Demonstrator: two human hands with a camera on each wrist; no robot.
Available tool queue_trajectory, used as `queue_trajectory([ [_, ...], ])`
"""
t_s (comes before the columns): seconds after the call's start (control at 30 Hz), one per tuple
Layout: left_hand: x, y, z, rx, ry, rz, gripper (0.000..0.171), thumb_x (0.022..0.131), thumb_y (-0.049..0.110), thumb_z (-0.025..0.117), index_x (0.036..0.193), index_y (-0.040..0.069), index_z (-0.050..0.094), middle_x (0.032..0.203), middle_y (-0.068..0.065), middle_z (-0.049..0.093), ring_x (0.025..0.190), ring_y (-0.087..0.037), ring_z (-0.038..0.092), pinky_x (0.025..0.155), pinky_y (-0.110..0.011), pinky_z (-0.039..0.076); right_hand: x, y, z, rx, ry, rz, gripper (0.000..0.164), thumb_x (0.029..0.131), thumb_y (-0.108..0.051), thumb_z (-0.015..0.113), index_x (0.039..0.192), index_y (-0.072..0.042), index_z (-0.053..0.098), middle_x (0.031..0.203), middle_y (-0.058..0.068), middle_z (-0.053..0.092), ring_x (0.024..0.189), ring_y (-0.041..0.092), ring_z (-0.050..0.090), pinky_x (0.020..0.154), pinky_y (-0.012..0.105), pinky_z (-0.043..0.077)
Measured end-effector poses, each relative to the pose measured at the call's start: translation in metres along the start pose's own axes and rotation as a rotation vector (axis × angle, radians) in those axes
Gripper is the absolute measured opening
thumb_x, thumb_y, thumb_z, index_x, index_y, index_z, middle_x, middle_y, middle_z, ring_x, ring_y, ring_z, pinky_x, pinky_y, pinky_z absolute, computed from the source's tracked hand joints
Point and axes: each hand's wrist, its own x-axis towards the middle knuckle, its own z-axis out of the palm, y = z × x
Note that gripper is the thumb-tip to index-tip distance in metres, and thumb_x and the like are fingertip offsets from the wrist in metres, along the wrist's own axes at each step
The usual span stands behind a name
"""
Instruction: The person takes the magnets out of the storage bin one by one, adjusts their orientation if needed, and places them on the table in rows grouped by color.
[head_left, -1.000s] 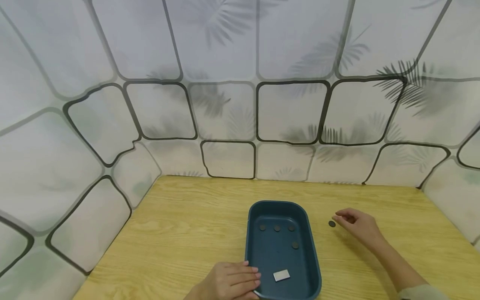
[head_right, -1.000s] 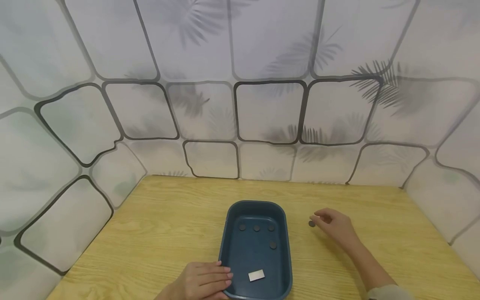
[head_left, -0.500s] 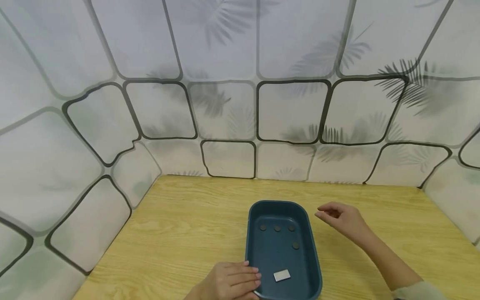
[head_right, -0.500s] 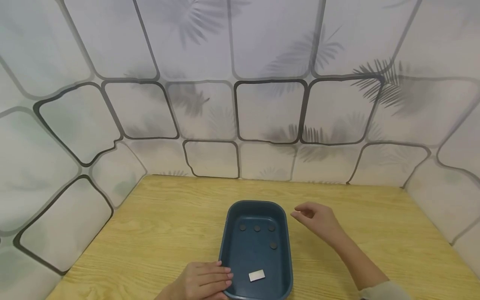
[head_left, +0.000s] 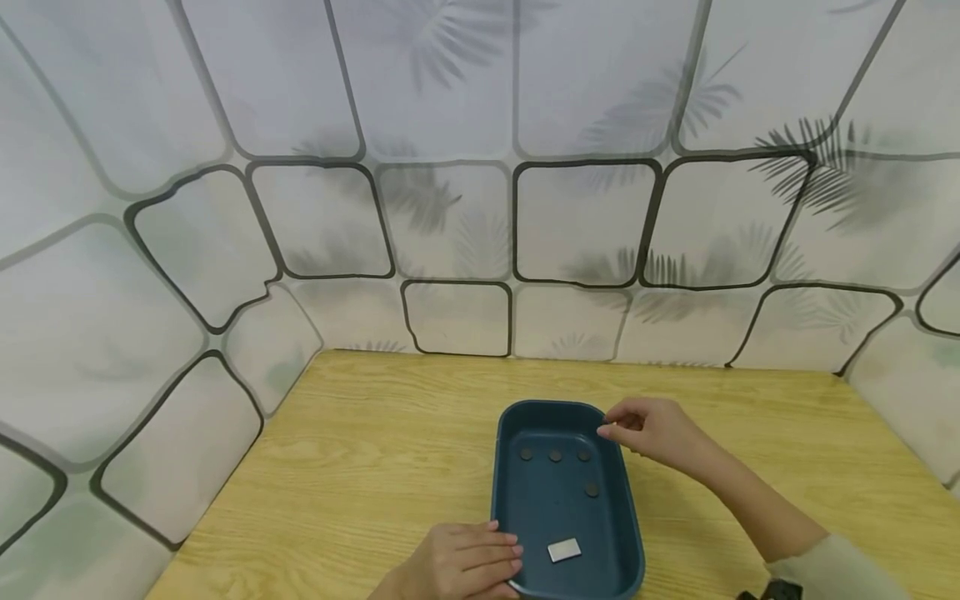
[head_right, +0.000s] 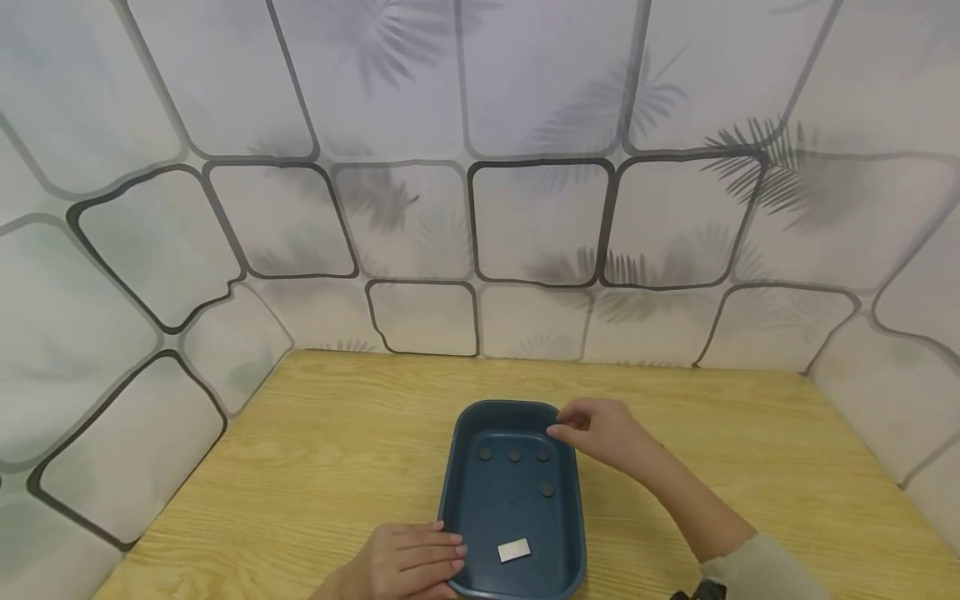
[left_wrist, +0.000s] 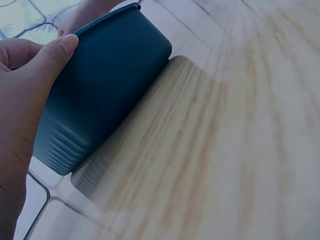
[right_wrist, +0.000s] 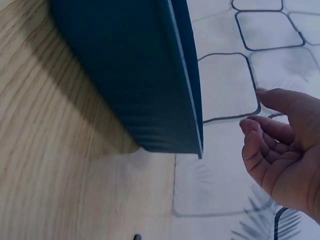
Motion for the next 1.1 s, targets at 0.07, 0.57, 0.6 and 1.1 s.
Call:
queue_trajectory([
  [0.07,-0.002,0.001,0.001,-0.005,-0.006,-0.005,0.024,0.085,0.031,0.071,0.089,0.008,0.076,0.089,-0.005,0.073,0.088,-0.013,0.07,0.08,-0.029,0.056,0.003,-0.007,0.001,0.007,-0.027,0.007,0.025,0.088,-0.029,0.067,0.1,-0.008,0.069,0.079,0.002,0.066,0.059,0.013,0.056,0.051,0.027,0.049],
  [0.57,0.0,0.001,0.0,-0.016,0.004,-0.018,0.023,0.087,0.03,0.069,0.086,0.008,0.076,0.087,-0.004,0.074,0.086,-0.012,0.07,0.079,-0.029,0.056,0.04,-0.042,0.02,-0.007,-0.199,0.224,0.03,0.085,-0.015,0.069,0.057,-0.008,0.061,0.05,-0.001,0.052,0.047,0.012,0.054,0.05,0.027,0.051],
  [0.6,0.001,0.001,0.0,-0.019,0.004,-0.02,0.023,0.087,0.03,0.069,0.086,0.008,0.076,0.087,-0.004,0.074,0.086,-0.012,0.07,0.079,-0.029,0.056,0.043,-0.043,0.022,0.003,-0.201,0.255,0.033,0.085,-0.014,0.069,0.054,-0.008,0.059,0.049,0.0,0.052,0.047,0.013,0.055,0.05,0.027,0.051],
  [1.1,0.003,-0.001,0.0,-0.004,0.033,0.013,0.023,0.086,0.03,0.07,0.084,0.008,0.076,0.085,-0.004,0.073,0.083,-0.012,0.07,0.076,-0.028,0.057,0.082,-0.064,0.069,0.172,-0.173,0.461,0.003,0.08,-0.002,0.067,0.077,-0.001,0.068,0.072,0.015,0.068,0.051,0.013,0.06,0.053,0.028,0.056],
])
